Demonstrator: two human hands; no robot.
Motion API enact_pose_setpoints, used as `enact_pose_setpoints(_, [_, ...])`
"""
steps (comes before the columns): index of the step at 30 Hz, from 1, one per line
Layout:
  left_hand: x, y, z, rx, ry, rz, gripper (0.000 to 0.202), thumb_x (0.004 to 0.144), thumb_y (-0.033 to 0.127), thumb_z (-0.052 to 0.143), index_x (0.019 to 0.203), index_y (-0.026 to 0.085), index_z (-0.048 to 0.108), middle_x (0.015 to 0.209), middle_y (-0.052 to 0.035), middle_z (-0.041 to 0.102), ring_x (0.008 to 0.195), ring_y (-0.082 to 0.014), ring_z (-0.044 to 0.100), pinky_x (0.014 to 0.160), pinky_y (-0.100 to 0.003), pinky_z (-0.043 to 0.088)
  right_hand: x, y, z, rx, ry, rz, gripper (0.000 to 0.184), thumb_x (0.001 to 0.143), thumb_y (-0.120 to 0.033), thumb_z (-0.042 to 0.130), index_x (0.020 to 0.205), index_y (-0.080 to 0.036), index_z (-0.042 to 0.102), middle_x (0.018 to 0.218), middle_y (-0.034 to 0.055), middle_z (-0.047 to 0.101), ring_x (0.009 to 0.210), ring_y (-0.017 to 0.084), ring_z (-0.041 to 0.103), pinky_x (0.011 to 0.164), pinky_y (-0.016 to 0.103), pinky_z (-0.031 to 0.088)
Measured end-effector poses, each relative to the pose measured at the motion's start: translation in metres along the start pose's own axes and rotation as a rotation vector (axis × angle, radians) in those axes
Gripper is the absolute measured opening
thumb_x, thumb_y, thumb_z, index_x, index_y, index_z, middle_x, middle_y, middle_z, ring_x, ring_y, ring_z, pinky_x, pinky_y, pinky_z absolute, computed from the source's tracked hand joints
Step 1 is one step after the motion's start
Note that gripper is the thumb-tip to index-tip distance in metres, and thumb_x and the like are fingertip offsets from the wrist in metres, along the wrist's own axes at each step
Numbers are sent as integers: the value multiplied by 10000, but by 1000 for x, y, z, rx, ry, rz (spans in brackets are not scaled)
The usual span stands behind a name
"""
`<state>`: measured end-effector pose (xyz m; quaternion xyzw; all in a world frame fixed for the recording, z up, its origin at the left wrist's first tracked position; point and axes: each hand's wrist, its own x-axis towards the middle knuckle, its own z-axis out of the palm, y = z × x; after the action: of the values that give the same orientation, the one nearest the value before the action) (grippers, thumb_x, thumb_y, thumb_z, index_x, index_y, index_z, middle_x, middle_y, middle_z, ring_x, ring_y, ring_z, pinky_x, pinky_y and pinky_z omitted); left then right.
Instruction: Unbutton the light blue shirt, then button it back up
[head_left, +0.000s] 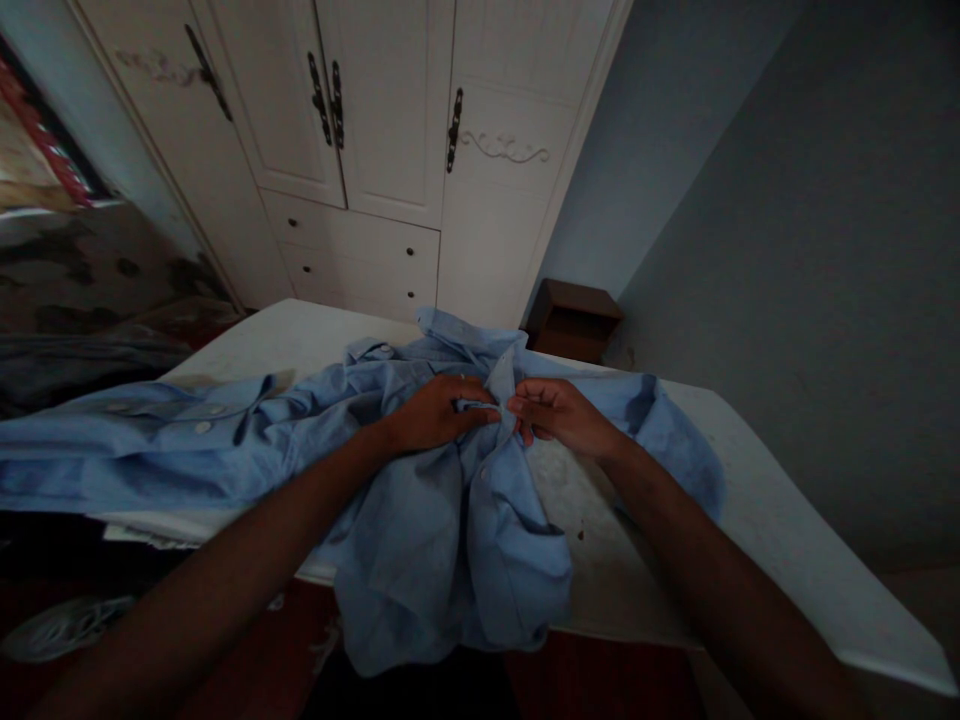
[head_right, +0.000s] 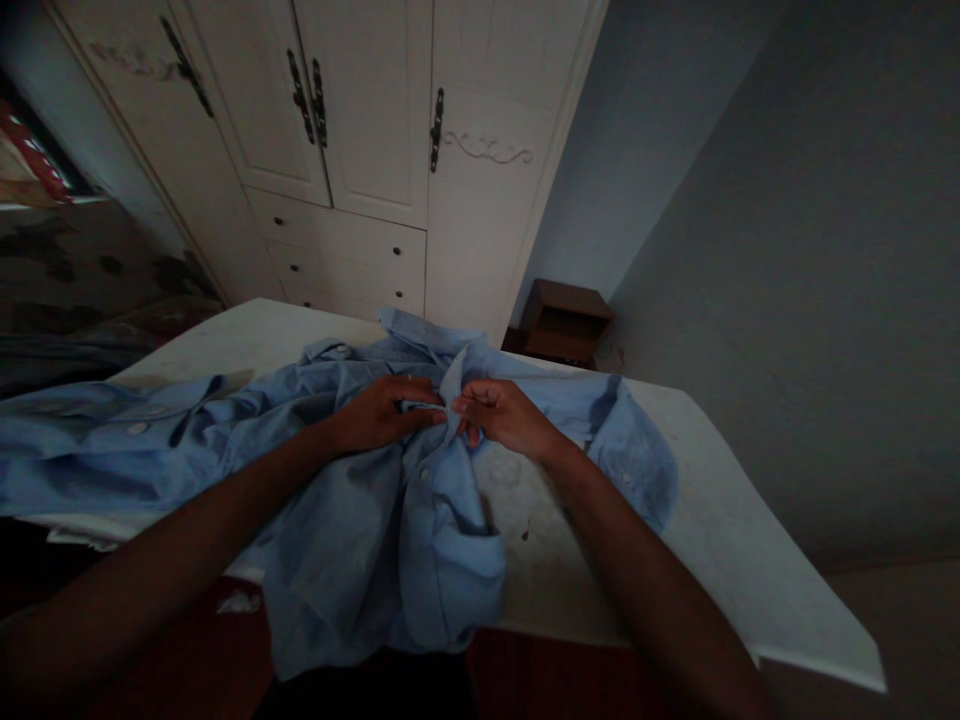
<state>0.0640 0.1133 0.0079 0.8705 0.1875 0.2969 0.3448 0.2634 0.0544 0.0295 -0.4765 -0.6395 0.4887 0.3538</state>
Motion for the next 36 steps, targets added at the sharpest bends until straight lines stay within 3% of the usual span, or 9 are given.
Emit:
enact_pose_setpoints(8, [0,-1,1,-33,-52,29,171,888,282,544,883,173,676,880,-33,678,798,-150,606,773,-273,456,2,3,-1,-24,-14,14,409,723,-534,711,635,-180,525,541,-26,606,416,70,490,408,183,313])
enact_pose_setpoints(17, [0,-14,6,-115,-78,-60,192,855,322,577,847,172,697,835,-26,678,778,-149,605,747,-260,460,7,14,2,-122,19,-20,414,732,-551,683,613,-186,528,497,-43,576,404,77,488,445,197,380])
enact_pose_setpoints(20, [0,-13,5,-186,-82,-103,192,834,339,602,832,179,707,816,-18,684,787,-156,616,756,-267,468,10,20,1,-144,16,-28,373,752,-508,668,614,-187,539,507,-36,588,412,84,504,450,199,392])
enact_pose_setpoints(23, [0,-8,1,-290,-80,-130,229,821,378,619,844,175,721,829,-28,693,807,-168,629,764,-276,476,14,35,-2,-243,119,-12,304,779,-412,642,596,-192,543,538,-30,613,402,86,507,427,200,381])
enact_pose_setpoints(27, [1,0,-2,-334,7,-152,297,806,438,631,862,161,723,856,-40,697,828,-181,631,766,-288,485,20,51,-6,-269,174,38,245,772,-333,635,590,-188,557,544,-28,630,395,88,522,421,200,391])
enact_pose_setpoints(31, [0,-2,-8,-301,87,-202,266,788,406,617,779,148,680,755,-12,658,748,-163,608,724,-279,478,18,44,-14,-92,175,88,239,735,-367,656,618,-175,574,568,-7,650,384,77,506,361,182,323])
enact_pose_setpoints(36, [0,-11,-27,114,275,-112,262,806,340,481,643,159,578,681,-16,584,702,-166,564,724,-302,460,5,16,-29,219,229,106,321,648,-416,746,640,-176,533,559,-11,624,380,64,480,314,159,230])
